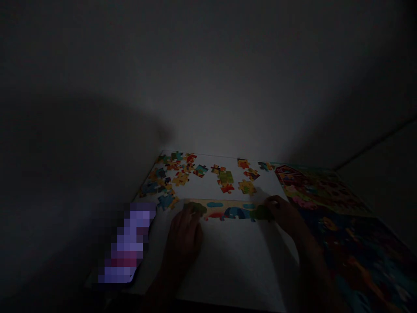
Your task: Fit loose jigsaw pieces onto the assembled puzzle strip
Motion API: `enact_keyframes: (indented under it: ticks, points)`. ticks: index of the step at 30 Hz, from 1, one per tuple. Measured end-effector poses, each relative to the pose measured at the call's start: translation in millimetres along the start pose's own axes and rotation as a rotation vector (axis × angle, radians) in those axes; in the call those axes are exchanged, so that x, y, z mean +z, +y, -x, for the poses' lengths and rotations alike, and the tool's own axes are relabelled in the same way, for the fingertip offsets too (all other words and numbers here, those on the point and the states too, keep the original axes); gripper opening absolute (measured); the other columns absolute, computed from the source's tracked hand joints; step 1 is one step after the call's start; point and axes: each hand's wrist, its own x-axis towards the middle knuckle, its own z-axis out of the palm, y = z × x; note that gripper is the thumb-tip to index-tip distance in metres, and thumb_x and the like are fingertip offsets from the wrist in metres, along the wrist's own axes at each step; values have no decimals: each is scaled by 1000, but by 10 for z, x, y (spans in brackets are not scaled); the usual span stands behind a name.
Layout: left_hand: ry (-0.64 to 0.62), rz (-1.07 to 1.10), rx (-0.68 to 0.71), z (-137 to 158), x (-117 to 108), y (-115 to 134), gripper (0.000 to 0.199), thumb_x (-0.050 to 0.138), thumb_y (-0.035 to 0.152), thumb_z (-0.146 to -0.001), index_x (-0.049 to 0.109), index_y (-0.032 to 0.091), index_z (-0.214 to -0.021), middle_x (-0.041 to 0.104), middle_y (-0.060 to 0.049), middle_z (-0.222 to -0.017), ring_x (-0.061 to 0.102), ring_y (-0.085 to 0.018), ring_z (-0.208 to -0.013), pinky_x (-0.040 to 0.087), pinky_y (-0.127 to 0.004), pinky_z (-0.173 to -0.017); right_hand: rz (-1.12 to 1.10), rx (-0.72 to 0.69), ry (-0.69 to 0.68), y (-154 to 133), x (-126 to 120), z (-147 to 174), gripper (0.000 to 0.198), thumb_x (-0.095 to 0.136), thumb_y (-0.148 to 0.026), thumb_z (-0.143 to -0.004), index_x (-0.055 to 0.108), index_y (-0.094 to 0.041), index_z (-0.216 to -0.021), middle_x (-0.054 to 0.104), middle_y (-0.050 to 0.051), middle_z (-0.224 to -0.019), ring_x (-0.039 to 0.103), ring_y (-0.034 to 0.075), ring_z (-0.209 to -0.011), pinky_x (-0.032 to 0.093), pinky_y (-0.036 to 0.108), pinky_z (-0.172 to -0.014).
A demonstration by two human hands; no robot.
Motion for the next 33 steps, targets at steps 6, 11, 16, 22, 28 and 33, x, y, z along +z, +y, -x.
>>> enact_keyframes:
  ticks: [6, 11, 16, 22, 28, 33]
  points:
    - [-147, 122, 195, -23, -119, 83, 31, 43, 16, -93, 65, 18, -115, 67, -11, -121, 61, -24, -115, 53, -42, -100, 37, 15, 135, 119, 131, 79, 44, 51, -50, -81, 70, -20, -107, 72, 11, -90, 69, 26, -80, 49, 34, -68]
    - [-145, 97, 164, -7, -57, 65, 37, 42, 17, -94, 59, 16, -127, 60, -13, -136, 55, -28, -125, 51, -48, -102, -61, 30, 135, 123, 124, 55, 48, 54, -52, -75, 72, -16, -103, 70, 12, -90, 66, 24, -77, 50, 34, -68]
    - [-92, 77, 167, 8, 34, 15, 36, 42, 21, -96, 61, 19, -127, 61, -12, -135, 56, -28, -124, 49, -48, -103, -68, 20, 175, 120, 170, 29, 48, 54, -49, -78, 71, -15, -106, 68, 10, -89, 65, 22, -77, 49, 33, -69]
    - [-78, 46, 235, -26, 62, -30, 38, 39, 25, -96, 62, 20, -127, 62, -11, -135, 57, -28, -124, 44, -51, -107, -56, -67, 242, 45, 196, 53, 41, 53, -41, -83, 69, -15, -109, 66, 10, -94, 64, 21, -81, 50, 32, -73]
    - [-108, 34, 200, -36, 63, -34, 38, 39, 26, -97, 63, 22, -126, 63, -11, -133, 57, -27, -124, 43, -51, -107, 30, -137, 249, -428, 204, -42, 36, 50, -36, -92, 67, -15, -116, 64, 16, -112, 63, 25, -97, 48, 35, -86]
    - [-127, 5, 238, -52, 35, -47, 37, 39, 26, -98, 61, 21, -127, 63, -11, -133, 58, -27, -123, 47, -51, -104, 286, -91, 91, -752, 248, -224, 46, 59, -50, -90, 64, -11, -113, 63, 22, -112, 61, 32, -106, 47, 38, -87]
